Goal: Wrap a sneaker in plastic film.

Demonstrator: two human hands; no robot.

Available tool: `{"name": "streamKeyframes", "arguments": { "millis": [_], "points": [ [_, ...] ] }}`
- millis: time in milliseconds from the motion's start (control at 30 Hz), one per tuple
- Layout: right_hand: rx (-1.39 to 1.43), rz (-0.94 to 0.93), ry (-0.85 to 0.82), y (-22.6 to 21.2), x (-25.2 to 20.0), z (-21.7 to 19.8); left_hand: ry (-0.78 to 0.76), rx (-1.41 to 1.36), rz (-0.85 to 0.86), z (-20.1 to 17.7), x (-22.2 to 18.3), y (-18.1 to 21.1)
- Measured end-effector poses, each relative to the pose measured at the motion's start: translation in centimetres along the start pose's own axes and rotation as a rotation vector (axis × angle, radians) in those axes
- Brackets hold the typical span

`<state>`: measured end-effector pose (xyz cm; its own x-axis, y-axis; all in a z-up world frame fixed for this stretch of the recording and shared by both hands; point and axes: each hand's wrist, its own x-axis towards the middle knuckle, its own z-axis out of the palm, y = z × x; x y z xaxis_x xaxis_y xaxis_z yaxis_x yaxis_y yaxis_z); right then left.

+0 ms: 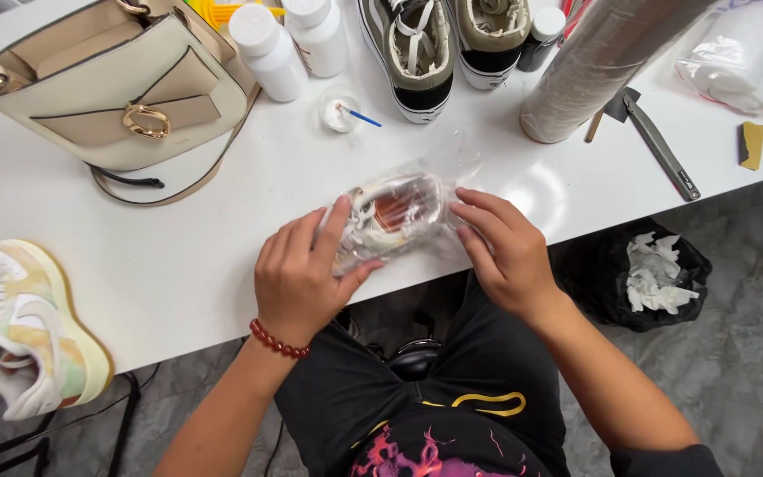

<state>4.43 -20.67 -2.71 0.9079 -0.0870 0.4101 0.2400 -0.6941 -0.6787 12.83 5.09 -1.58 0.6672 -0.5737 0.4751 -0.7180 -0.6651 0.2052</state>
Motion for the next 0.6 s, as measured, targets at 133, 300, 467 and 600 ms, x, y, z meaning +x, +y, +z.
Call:
{"name": "streamKeyframes", "arguments": {
  "millis": [133, 300, 467, 600],
  "points": [
    [0.12, 0.065, -0.027, 0.6, 0.7, 0.1, -0.052, -0.041, -0.046, -0.9, 1.8, -0.6],
    [0.097, -0.145, -0.017, 0.2, 1.5, -0.1, -0.235, -0.15, -0.231, -1.8, 4.6, -0.7],
    [-0.052, -0.097, 0.045, 2.5, -0.1, 2.0, -0.266, -0.118, -0.254, -0.3, 5.4, -1.6],
    [-0.2, -0.166, 0.11, 2.1, 0.1, 2.3, -0.377, -0.092, -0.274, -1.4, 7.0, -0.7]
  ]
}}
